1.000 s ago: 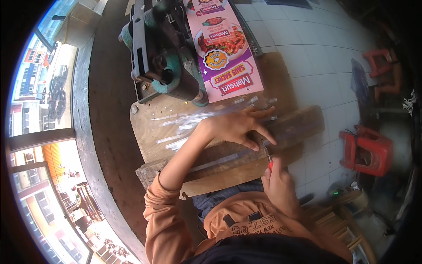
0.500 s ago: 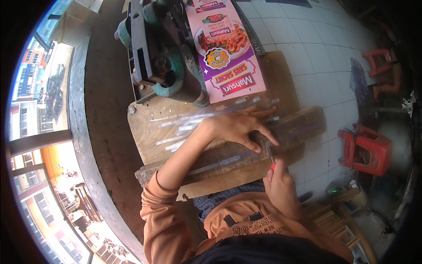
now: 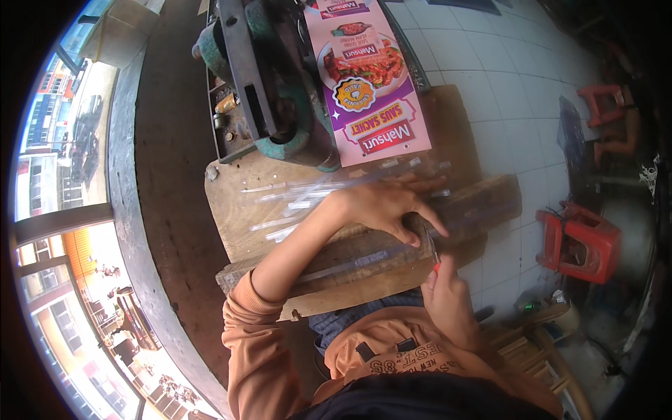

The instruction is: The person cuts transparent plastic tubing into segments using a utility knife on a wooden block. They pull lengths of tubing from below the camera and position them against the block before slicing through them.

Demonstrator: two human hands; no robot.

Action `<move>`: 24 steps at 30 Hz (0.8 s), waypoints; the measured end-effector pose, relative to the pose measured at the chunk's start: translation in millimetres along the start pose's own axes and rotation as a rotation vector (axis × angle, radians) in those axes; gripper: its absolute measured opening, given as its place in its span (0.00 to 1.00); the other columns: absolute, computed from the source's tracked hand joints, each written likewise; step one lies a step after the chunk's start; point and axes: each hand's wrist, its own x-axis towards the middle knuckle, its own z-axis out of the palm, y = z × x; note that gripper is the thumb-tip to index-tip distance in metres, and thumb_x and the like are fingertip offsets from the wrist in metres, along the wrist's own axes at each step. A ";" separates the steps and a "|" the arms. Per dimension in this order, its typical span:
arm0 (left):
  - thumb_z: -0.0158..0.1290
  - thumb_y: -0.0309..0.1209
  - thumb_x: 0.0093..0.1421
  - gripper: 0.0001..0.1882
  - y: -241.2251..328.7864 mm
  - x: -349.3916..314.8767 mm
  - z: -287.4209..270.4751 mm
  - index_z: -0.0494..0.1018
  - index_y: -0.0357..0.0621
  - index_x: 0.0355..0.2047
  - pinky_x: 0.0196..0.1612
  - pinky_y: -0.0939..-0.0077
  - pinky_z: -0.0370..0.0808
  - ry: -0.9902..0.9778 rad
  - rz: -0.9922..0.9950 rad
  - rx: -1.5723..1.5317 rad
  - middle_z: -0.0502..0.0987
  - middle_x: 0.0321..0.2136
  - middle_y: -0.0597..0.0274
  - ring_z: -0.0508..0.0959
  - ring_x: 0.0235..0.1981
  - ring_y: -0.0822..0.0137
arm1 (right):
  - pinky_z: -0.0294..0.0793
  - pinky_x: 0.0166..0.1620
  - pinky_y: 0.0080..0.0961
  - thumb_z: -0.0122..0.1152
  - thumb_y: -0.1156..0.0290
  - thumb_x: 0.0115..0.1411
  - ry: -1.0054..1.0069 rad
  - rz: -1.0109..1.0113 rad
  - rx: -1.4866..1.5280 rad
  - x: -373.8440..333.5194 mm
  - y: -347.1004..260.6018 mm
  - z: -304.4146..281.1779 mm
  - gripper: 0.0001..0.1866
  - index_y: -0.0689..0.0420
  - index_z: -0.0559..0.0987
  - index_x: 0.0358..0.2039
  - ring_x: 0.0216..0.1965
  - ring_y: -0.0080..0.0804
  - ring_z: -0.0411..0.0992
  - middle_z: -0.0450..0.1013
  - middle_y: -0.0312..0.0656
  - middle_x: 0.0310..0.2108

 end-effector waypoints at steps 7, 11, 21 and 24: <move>0.58 0.45 0.50 0.23 1.0 -0.2 0.2 0.72 0.70 0.49 0.62 0.56 0.51 0.010 0.004 -0.007 0.45 0.64 0.45 0.54 0.60 0.45 | 0.72 0.23 0.42 0.48 0.78 0.55 -0.012 0.015 0.023 -0.5 -2.5 -2.8 0.14 0.68 0.61 0.41 0.23 0.56 0.72 0.70 0.59 0.22; 0.58 0.45 0.50 0.23 -0.3 0.2 1.5 0.72 0.70 0.49 0.62 0.56 0.51 0.009 -0.001 0.013 0.45 0.64 0.45 0.55 0.60 0.44 | 0.72 0.22 0.42 0.48 0.78 0.55 0.001 -0.005 -0.001 -0.3 -2.7 -1.7 0.13 0.67 0.61 0.40 0.23 0.57 0.72 0.70 0.59 0.22; 0.58 0.46 0.50 0.23 0.3 0.4 1.6 0.73 0.69 0.49 0.62 0.55 0.51 0.008 -0.005 0.005 0.45 0.64 0.45 0.54 0.60 0.43 | 0.72 0.22 0.41 0.48 0.77 0.56 0.020 -0.011 -0.019 -1.0 -3.7 -1.8 0.12 0.67 0.61 0.38 0.22 0.56 0.72 0.69 0.59 0.21; 0.58 0.46 0.50 0.23 -1.3 -0.3 3.0 0.73 0.69 0.49 0.62 0.55 0.51 0.021 -0.007 0.022 0.45 0.64 0.46 0.54 0.61 0.43 | 0.71 0.22 0.41 0.49 0.77 0.55 -0.002 0.013 -0.016 0.3 -6.2 -2.4 0.12 0.66 0.61 0.38 0.22 0.56 0.72 0.69 0.58 0.21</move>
